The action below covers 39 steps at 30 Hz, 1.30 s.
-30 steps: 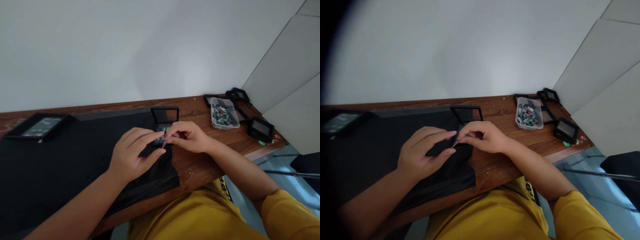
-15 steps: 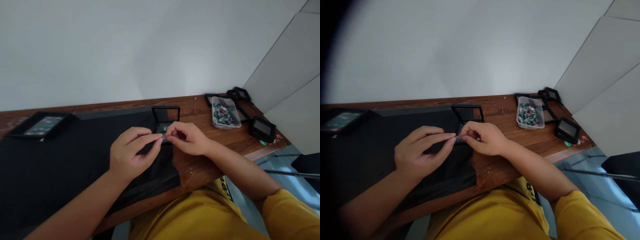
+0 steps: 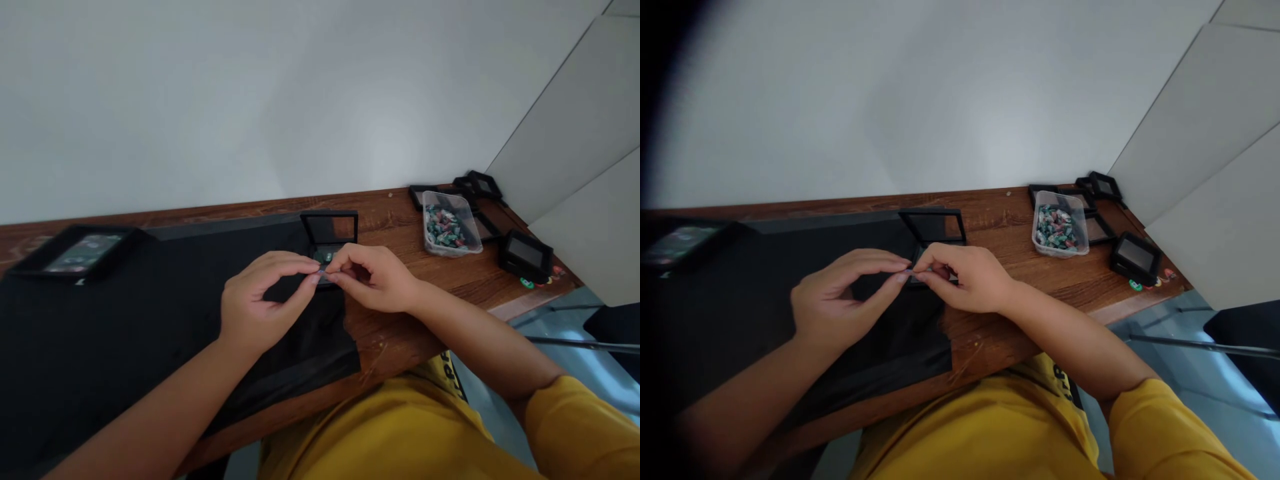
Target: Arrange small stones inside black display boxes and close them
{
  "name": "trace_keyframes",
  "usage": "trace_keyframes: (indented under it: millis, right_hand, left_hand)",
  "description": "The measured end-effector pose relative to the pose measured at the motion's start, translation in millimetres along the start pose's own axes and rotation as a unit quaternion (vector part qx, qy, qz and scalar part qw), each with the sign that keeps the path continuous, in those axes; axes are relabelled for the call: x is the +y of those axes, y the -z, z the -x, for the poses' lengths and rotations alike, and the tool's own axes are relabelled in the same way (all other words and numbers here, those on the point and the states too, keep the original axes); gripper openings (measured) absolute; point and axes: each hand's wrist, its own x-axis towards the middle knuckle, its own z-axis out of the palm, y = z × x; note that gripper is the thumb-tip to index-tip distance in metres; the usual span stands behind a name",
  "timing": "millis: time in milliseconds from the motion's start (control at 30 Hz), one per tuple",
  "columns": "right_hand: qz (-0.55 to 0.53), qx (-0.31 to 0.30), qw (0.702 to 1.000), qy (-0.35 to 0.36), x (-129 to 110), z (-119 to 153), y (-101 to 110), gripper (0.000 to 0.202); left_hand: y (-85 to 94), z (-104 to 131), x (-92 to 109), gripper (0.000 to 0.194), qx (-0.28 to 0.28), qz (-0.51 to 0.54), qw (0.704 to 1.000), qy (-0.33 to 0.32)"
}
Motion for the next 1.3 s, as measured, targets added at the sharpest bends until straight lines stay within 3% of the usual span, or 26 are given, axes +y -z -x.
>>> trace_keyframes:
  millis: [567, 1067, 1300]
  right_hand:
    - [0.010, 0.014, 1.000, 0.002, 1.6, -0.7, 0.5, 0.011]
    - [0.034, 0.002, 0.999, 0.029, 3.1, -0.3, 2.0, 0.014]
    - [0.039, -0.011, 0.999, 0.031, 2.5, -0.7, 2.8, 0.016]
  left_hand:
    - [0.4, -0.8, 0.1, 0.020, 0.017, 0.002, 1.000, -0.013]
    - [2.6, -1.8, 3.2, 0.017, 0.017, 0.032, 0.999, -0.002]
    - [1.6, 0.2, -0.4, 0.016, -0.010, 0.055, 0.998, 0.011]
